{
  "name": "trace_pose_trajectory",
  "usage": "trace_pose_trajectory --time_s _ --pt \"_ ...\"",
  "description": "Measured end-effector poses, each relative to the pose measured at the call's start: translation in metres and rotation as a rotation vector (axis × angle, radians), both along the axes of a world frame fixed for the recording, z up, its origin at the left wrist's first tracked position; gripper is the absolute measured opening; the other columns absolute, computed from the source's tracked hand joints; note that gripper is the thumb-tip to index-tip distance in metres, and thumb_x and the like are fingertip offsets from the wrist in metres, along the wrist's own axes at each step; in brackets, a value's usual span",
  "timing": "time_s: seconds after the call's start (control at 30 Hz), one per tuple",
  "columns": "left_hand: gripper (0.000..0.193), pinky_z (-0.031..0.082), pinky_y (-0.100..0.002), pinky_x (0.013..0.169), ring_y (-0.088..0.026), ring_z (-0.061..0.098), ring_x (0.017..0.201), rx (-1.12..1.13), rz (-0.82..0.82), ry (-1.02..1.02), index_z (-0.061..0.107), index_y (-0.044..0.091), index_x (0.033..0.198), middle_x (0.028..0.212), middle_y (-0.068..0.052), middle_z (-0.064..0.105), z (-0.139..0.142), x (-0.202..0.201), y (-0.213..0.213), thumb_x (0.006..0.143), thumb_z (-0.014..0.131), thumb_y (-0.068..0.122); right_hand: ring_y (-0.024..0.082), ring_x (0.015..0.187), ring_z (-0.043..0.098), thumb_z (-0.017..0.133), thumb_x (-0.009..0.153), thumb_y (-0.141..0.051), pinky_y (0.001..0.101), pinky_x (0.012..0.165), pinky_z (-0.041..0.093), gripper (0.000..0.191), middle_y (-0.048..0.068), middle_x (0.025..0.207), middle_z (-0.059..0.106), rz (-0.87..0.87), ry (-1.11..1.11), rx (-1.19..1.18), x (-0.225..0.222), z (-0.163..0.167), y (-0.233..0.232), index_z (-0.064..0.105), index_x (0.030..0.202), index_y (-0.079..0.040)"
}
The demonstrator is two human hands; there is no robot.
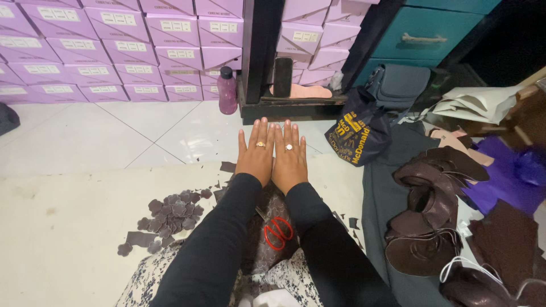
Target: The person uses red-handled scissors to cut cloud-shaped pieces from a brown patterned fabric. They repeatedly cut along the outlines, rotate the fabric, and place the cut pieces on the floor.
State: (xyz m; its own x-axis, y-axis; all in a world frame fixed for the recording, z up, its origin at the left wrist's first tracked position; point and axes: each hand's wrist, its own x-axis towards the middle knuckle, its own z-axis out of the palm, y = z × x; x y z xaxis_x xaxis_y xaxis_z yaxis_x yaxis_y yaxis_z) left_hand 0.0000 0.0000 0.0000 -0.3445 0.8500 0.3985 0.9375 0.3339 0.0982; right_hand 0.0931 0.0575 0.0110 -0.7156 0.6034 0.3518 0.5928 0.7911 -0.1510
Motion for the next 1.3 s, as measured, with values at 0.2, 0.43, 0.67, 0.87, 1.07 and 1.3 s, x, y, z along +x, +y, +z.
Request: trace_pose_trajectory --time_s 0.2,0.43,0.67,0.87,1.07,1.3 --pt "0.087 0.012 -0.059 0.123 -0.028 0.008 0.157 -0.028 -0.002 0.01 0.017 0.008 0.162 0.17 -0.014 0.011 -0.006 -0.001 0.001 0.093 0.061 0.035 0.037 0.157 0.008 0.065 0.09 -0.012 0.0558 0.124 0.011 0.084 0.02 0.168 0.011 -0.003 -0.017 0.002 0.0 0.017 -0.008 0.019 0.161 -0.009" --pt "0.088 0.013 -0.059 0.123 -0.027 0.008 0.157 -0.028 -0.004 0.003 0.016 0.008 0.162 0.17 -0.014 0.011 -0.013 -0.001 0.004 0.093 0.062 0.036 0.036 0.157 0.007 0.065 0.091 -0.013 0.056 0.124 0.011 0.084 0.019 0.169 0.011 -0.005 0.002 0.001 0.0 0.027 -0.014 0.02 0.161 -0.01" --pt "0.082 0.04 -0.051 0.107 -0.029 0.043 0.138 -0.023 -0.018 -0.055 0.024 0.008 0.158 0.161 -0.017 0.03 -0.009 -0.002 0.002 0.089 0.064 0.029 0.039 0.137 0.042 0.068 0.086 -0.014 0.0524 0.11 0.034 0.08 0.023 0.158 0.033 0.022 0.023 -0.001 0.002 0.03 -0.015 0.029 0.155 -0.008" --pt "0.022 0.057 -0.045 0.077 -0.031 0.072 0.093 -0.219 -0.079 -0.299 0.065 0.01 0.113 0.104 -0.016 0.074 -0.012 -0.012 -0.003 0.093 0.061 0.018 0.039 0.084 0.07 0.065 0.093 -0.025 0.0509 0.077 0.055 0.022 0.019 0.092 0.073 -0.011 -0.101 -0.166 0.012 0.029 -0.016 0.068 0.11 -0.012" --pt "0.013 0.051 -0.049 0.084 -0.03 0.072 0.091 -0.193 0.015 -0.251 0.069 0.011 0.101 0.098 -0.015 0.073 -0.024 -0.034 -0.019 0.093 0.059 0.015 0.038 0.084 0.07 0.065 0.091 -0.033 0.0517 0.078 0.055 0.025 0.018 0.088 0.073 -0.03 -0.313 -0.195 0.035 0.003 -0.009 0.073 0.089 -0.009" --pt "0.026 0.049 -0.049 0.086 -0.032 0.068 0.102 -0.167 0.163 -0.3 0.069 0.014 0.113 0.108 -0.013 0.07 -0.024 -0.078 -0.071 0.087 0.066 0.016 0.04 0.121 0.059 0.061 0.093 -0.027 0.05 0.099 0.049 0.033 0.021 0.134 0.059 -0.207 -0.587 -0.506 0.055 -0.07 -0.06 0.064 0.121 -0.009"
